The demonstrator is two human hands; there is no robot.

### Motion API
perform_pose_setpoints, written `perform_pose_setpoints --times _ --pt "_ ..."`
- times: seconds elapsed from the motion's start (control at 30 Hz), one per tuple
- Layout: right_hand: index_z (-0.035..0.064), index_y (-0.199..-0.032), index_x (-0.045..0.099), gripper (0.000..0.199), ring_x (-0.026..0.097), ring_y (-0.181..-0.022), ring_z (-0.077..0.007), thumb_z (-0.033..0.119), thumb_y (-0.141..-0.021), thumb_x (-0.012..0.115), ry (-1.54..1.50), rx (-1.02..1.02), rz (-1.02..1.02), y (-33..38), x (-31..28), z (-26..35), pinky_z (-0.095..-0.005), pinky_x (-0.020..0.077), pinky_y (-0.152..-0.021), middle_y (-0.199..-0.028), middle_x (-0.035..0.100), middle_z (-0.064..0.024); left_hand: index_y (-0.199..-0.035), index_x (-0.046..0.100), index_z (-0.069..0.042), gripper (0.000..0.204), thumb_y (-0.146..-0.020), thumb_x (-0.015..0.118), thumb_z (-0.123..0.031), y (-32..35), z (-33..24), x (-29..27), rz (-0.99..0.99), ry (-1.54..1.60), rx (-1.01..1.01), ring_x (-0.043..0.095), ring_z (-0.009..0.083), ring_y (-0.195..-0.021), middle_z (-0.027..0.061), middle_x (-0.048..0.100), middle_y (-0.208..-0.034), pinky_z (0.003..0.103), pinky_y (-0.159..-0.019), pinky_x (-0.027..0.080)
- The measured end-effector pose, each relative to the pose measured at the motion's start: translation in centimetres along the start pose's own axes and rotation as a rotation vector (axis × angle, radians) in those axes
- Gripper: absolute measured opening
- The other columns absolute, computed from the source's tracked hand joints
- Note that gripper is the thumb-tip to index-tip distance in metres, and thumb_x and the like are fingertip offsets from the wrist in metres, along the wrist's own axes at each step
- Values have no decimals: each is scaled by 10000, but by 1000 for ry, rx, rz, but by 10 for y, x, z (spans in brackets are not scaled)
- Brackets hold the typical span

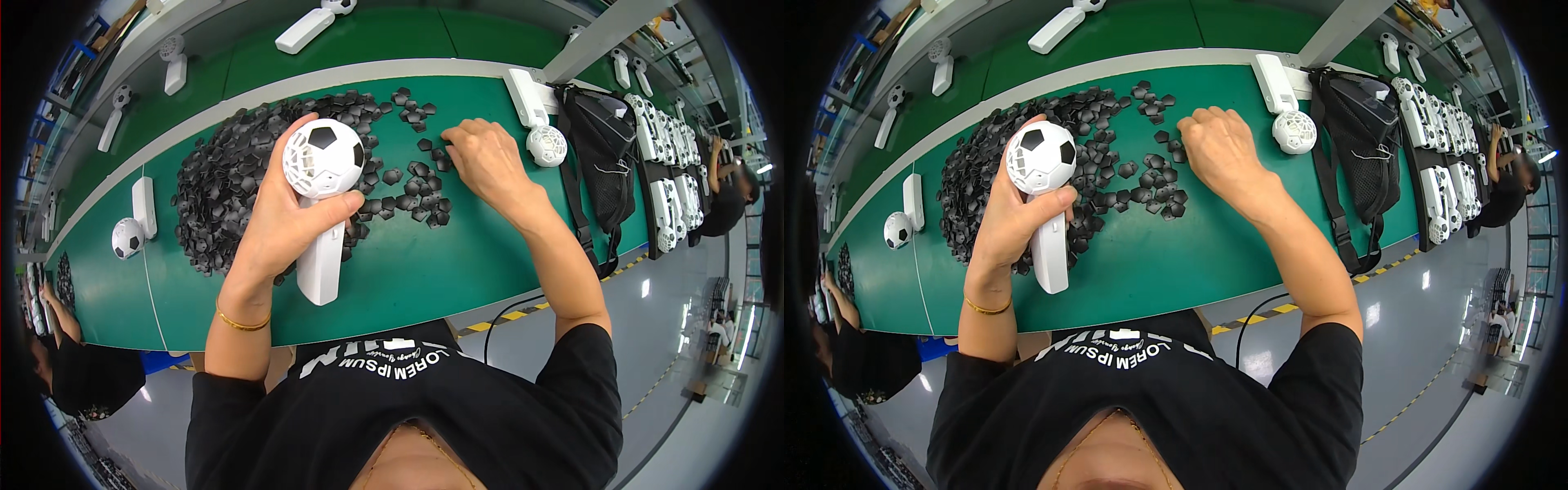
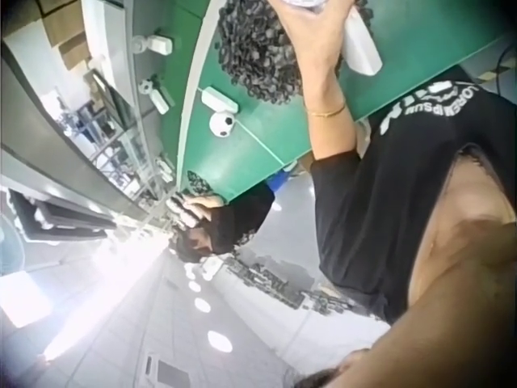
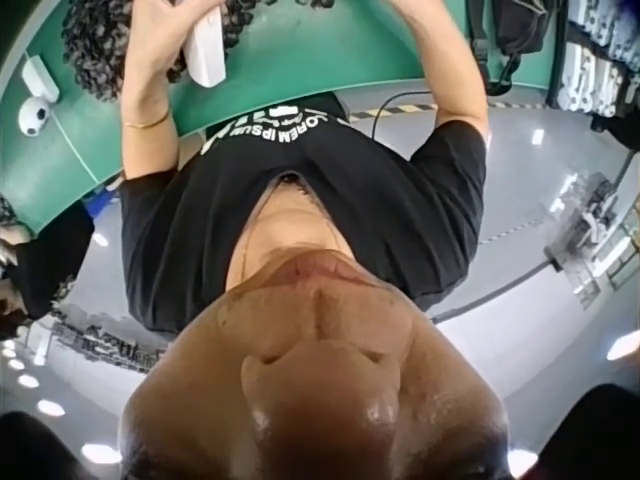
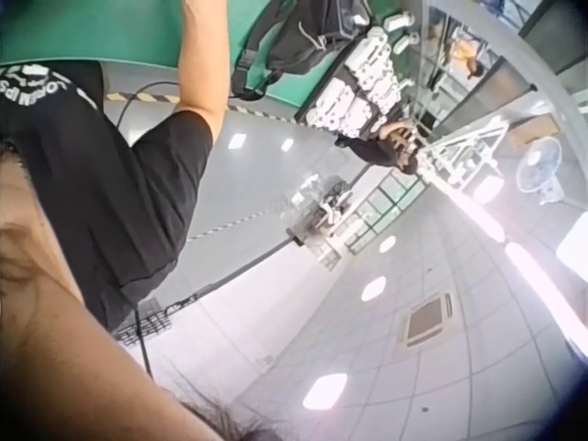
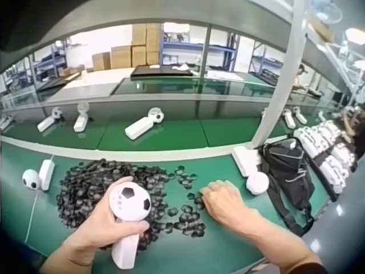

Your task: Assembling small handheld fans with soccer ball patterned covers at a factory workbench.

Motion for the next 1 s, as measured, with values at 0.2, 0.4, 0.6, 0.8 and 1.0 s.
perform_pose_setpoints --times 0.2,0.4,0.6,0.8,1.0 --pt "25 -915 673 158 602 -853 -285 49 -760 687 -175 -74 -57 2 -12 3 -392 478 -727 -853 647 -97 -1416 276 -18 861 -709 766 -60 -1 0 -2 -29 20 26 618 144 -788 114 581 -1068 274 -630 536" --pt "8 -900 655 129 594 -816 -311 54 -780 673 -259 -108 -26 -6 -1 -1 -402 477 -696 -832 629 -128 -1414 274 -18 860 -713 770 -64 -5 1 -4 -33 15 45 618 145 -778 117 578 -1080 278 -624 539" --pt "-11 -848 617 107 593 -753 -343 51 -778 669 -442 54 103 -15 0 -7 -410 477 -679 -803 605 -162 -1427 241 -17 879 -721 762 -52 -2 0 -6 1 53 18 612 143 -827 109 572 -1098 279 -666 539" --pt "6 -894 599 126 618 -746 -260 39 -790 660 -292 17 48 -8 -9 8 -357 478 -662 -788 619 -122 -1446 159 -9 917 -750 749 -98 -4 -4 -2 18 41 34 612 146 -814 117 565 -1097 285 -686 538" --pt "2 -995 646 143 570 -700 -87 60 -865 648 -1179 228 16 -11 -45 38 -237 460 -610 -755 630 -41 -1438 125 -1 881 -800 720 -120 -10 -1 -2 -18 100 69 595 162 -921 128 519 -1169 308 -757 535"
Point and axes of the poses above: each hand's wrist, its own y-axis away from the middle knuckle, its own x-axis out of the palm, z = x × y, the point moved 3 cm from there along -y, towards the middle knuckle
